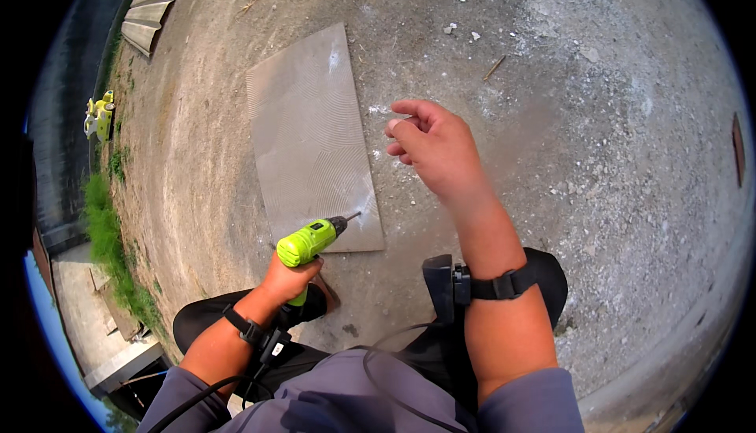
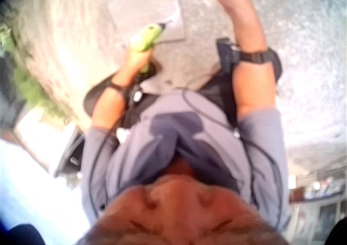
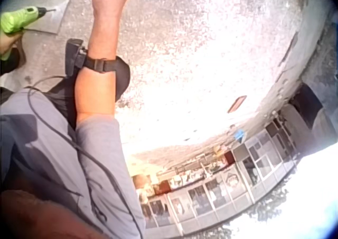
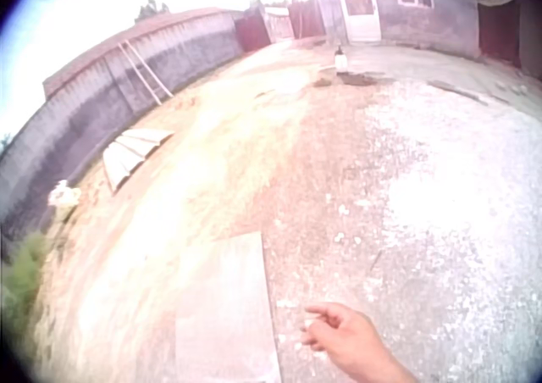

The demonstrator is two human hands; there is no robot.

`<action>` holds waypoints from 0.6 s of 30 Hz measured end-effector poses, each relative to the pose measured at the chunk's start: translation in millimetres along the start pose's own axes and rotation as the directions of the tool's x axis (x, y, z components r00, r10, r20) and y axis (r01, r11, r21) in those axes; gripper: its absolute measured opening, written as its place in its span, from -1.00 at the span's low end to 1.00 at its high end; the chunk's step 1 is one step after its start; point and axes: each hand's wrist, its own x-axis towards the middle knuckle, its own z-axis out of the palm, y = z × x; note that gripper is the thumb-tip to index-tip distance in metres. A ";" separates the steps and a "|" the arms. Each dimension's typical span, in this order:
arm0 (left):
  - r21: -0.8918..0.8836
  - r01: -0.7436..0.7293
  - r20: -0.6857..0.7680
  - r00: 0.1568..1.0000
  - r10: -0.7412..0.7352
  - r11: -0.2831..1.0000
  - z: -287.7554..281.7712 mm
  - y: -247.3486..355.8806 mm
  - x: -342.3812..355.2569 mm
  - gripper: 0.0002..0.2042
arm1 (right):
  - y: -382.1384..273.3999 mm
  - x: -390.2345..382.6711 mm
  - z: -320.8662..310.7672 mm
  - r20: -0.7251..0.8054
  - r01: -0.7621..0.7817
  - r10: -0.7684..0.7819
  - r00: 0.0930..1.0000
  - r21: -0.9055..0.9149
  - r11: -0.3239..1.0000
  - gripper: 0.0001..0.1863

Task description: The person uses a cordless drill to make holes in a rectangular ceramic tile placed on the ground. The person drills multiple holes, repositions the tile, and continues drilling at different locations.

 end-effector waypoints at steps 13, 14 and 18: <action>-0.068 0.134 0.075 0.989 -0.129 0.989 -7.0 23.9 0.6 -0.63 | -0.3 6.7 -2.7 -0.025 -0.028 0.028 0.999 0.015 1.000 -0.54; -0.071 0.137 0.075 0.988 -0.132 0.988 -6.6 22.3 0.6 -0.63 | -0.5 6.9 -2.5 -0.027 -0.030 0.031 0.999 0.015 0.999 -0.54; -0.022 0.111 0.057 0.992 -0.110 0.994 -6.5 26.3 -0.8 -0.62 | 1.9 8.5 -3.3 -0.014 -0.020 0.021 1.000 0.020 1.000 -0.53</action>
